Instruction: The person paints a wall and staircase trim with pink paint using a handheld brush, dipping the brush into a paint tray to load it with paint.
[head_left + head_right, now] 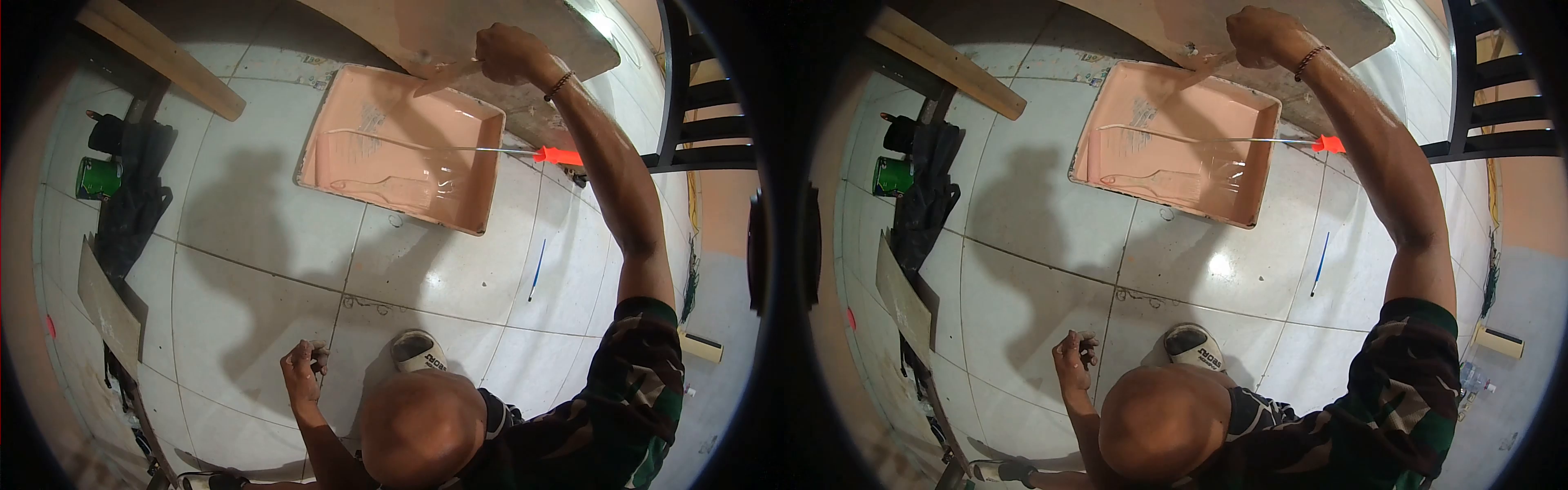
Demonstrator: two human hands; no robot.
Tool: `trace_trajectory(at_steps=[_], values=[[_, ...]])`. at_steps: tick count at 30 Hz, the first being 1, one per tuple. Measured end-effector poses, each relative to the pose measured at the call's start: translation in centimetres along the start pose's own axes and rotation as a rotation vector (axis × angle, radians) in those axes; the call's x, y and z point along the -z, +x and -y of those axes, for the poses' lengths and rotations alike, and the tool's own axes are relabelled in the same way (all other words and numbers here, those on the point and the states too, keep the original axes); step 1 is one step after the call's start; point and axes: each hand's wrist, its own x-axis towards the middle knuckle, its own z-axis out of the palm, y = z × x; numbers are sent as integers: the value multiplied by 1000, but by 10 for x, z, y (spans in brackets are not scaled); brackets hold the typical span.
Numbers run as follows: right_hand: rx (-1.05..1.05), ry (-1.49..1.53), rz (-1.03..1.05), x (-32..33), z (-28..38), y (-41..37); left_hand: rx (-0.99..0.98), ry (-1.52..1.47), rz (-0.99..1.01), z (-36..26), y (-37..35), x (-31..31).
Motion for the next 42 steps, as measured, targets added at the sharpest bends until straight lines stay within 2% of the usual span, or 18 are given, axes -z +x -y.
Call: trace_trajectory(at_steps=[8, 10, 13, 16, 19, 23, 25, 26, 29, 31, 32, 34, 38, 42], values=[[-114, 66, 31, -18, 13, -12, -16, 11, 17, 1, 3, 0], [-170, 210, -37, -36, 10, -18, 10, -8, 5, 2, 2, 0], [-176, 264, -11, -49, 13, -25, 16, -16, -5, 2, 1, 2], [-196, 196, -94, -53, 16, -21, 0, 10, -4, 1, 1, 3], [-203, 170, -61, -40, 31, -24, 13, -8, -3, 1, 4, 3], [-223, 217, -72, -58, 15, -33, 2, -18, 17, -5, 0, 0], [-125, 300, -237, -66, 14, -55, 24, -42, 17, -5, -2, 0], [-123, 300, -237, -69, 22, -65, 24, -43, 16, -5, -2, 0], [-231, 514, -356, -92, 48, -84, 116, 34, -39, -6, -3, 1], [-317, 551, -396, -116, 63, -78, -36, 64, 12, -7, -4, 2], [-320, 554, -394, -126, 72, -75, -35, 69, 13, -7, -5, 3], [-404, 619, -602, -143, 88, -70, -59, 110, -7, -6, -4, 7], [-437, 647, -537, -166, 106, -61, -57, 57, 3, -4, -5, 10], [-517, 775, -604, -179, 123, -58, -25, 56, -23, -9, -7, 6]])
